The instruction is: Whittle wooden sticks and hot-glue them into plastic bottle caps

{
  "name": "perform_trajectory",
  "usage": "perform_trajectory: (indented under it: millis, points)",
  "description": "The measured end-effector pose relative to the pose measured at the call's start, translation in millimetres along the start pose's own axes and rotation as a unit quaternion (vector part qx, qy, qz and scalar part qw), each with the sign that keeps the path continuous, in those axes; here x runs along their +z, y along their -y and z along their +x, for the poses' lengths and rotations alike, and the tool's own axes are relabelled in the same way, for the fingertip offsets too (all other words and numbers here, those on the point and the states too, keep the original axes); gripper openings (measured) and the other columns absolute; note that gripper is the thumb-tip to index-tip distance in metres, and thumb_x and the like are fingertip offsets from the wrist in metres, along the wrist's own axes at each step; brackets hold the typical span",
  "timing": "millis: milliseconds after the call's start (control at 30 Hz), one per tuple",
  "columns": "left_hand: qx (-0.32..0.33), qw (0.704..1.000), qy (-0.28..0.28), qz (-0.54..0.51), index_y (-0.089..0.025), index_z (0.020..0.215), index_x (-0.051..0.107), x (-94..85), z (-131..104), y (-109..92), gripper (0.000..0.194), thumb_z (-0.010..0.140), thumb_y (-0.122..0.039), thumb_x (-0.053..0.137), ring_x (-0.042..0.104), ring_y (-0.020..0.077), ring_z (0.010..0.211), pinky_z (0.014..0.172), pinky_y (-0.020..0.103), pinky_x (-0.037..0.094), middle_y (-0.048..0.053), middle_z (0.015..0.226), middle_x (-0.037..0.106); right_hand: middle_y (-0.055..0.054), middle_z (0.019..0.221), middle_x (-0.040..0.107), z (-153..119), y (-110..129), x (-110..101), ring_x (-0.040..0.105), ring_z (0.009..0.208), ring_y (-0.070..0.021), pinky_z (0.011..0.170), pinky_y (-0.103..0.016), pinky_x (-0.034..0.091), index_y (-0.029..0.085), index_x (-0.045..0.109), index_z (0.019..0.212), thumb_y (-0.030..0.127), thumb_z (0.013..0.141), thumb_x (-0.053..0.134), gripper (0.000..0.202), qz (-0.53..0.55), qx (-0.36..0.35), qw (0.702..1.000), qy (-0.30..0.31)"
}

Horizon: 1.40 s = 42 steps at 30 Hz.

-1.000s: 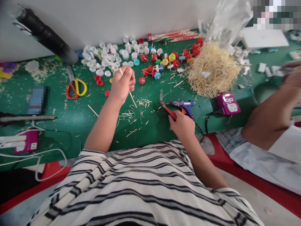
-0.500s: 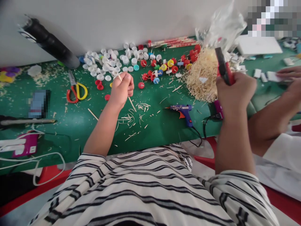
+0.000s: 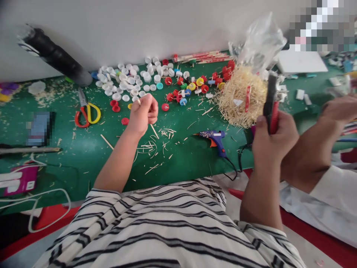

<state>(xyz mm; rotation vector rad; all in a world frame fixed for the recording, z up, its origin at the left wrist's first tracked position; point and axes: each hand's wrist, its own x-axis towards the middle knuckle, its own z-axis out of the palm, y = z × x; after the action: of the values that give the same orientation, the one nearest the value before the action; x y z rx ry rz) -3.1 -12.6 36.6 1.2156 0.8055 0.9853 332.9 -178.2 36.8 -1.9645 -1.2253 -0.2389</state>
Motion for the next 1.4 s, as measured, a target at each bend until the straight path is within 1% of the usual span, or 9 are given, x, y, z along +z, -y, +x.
perform_trajectory:
  millis: [167,233,333,433,533,767,967,1233,1400]
  points:
    - [-0.01,0.999,0.017,-0.046,-0.022,0.066,0.049,3.1,-4,-6,0.076,0.088,-0.094,0.037,0.01,0.0053,0.043,0.042,0.024,0.007,-0.009,0.052,0.02,-0.012,0.115,0.079,-59,40,25,0.074,0.096,-0.028,0.081,-0.04,0.058,0.022,0.075,0.131,0.047,0.103,0.062,0.04,0.087,-0.06,0.984,0.145]
    - [-0.013,0.998,0.018,-0.055,-0.022,0.065,0.05,3.8,-5,-9,0.078,0.088,-0.095,0.035,0.009,0.005,0.043,0.042,0.024,0.006,-0.009,0.052,0.019,-0.01,0.12,0.08,-81,58,41,0.076,0.101,-0.0248,0.085,-0.037,0.06,0.023,0.073,0.136,0.042,0.106,0.057,0.038,0.121,-0.114,0.953,0.255]
    - [-0.042,0.998,0.018,-0.05,-0.021,0.064,0.051,3.3,-5,-12,0.074,0.094,-0.087,0.039,0.013,0.0048,0.042,0.04,0.022,0.011,-0.008,0.051,0.023,-0.009,0.121,0.079,-106,77,62,0.077,0.094,-0.0193,0.078,-0.03,0.059,0.024,0.069,0.143,0.039,0.111,0.05,0.04,0.136,-0.153,0.917,0.343]
    - [-0.063,0.995,0.03,-0.07,-0.02,0.066,0.053,1.6,-7,-16,0.064,0.098,-0.075,0.049,0.02,0.0043,0.04,0.04,0.021,0.019,-0.007,0.052,0.029,-0.008,0.107,0.078,-120,86,81,0.073,0.079,-0.0153,0.067,-0.026,0.055,0.025,0.071,0.143,0.038,0.112,0.047,0.041,0.135,-0.19,0.908,0.348]
    - [-0.045,0.995,0.02,-0.092,-0.019,0.071,0.056,1.0,-11,-22,0.048,0.1,-0.057,0.059,0.025,0.0035,0.04,0.041,0.019,0.024,-0.007,0.054,0.035,-0.007,0.104,0.078,-124,87,93,0.073,0.084,-0.0154,0.068,-0.025,0.053,0.026,0.073,0.14,0.037,0.112,0.047,0.04,0.143,-0.234,0.908,0.317]
    - [0.032,0.995,-0.014,-0.091,-0.02,0.08,0.058,4.7,-18,-36,0.01,0.09,-0.018,0.057,0.025,0.0029,0.042,0.042,0.018,0.024,-0.007,0.058,0.039,-0.006,0.106,0.077,-128,84,96,0.071,0.089,-0.0137,0.071,-0.023,0.052,0.029,0.075,0.14,0.034,0.113,0.046,0.039,0.133,-0.277,0.905,0.295]
    - [0.041,0.998,-0.015,-0.044,-0.02,0.076,0.052,9.5,-19,-36,0.014,0.089,-0.017,0.051,0.021,0.0035,0.043,0.041,0.018,0.021,-0.007,0.057,0.034,-0.004,0.103,0.077,-121,91,93,0.064,0.079,-0.0108,0.061,-0.021,0.044,0.036,0.072,0.145,0.03,0.112,0.046,0.043,0.082,-0.273,0.911,0.299]
    - [0.036,0.998,-0.044,-0.023,-0.021,0.074,0.048,3.8,-7,-32,0.024,0.097,-0.023,0.055,0.021,0.0042,0.043,0.041,0.02,0.02,-0.007,0.058,0.032,-0.001,0.088,0.068,-90,135,97,0.043,0.057,-0.0106,0.051,-0.027,0.024,0.049,0.061,0.154,0.022,0.106,0.047,0.056,0.008,-0.283,0.905,0.317]
    - [0.039,0.997,-0.058,-0.035,-0.022,0.074,0.046,2.6,-3,-31,0.026,0.098,-0.022,0.056,0.021,0.0044,0.042,0.041,0.02,0.02,-0.007,0.058,0.031,-0.001,0.085,0.064,-98,130,106,0.04,0.058,-0.0118,0.05,-0.027,0.024,0.048,0.057,0.157,0.018,0.105,0.046,0.062,0.013,-0.279,0.907,0.314]
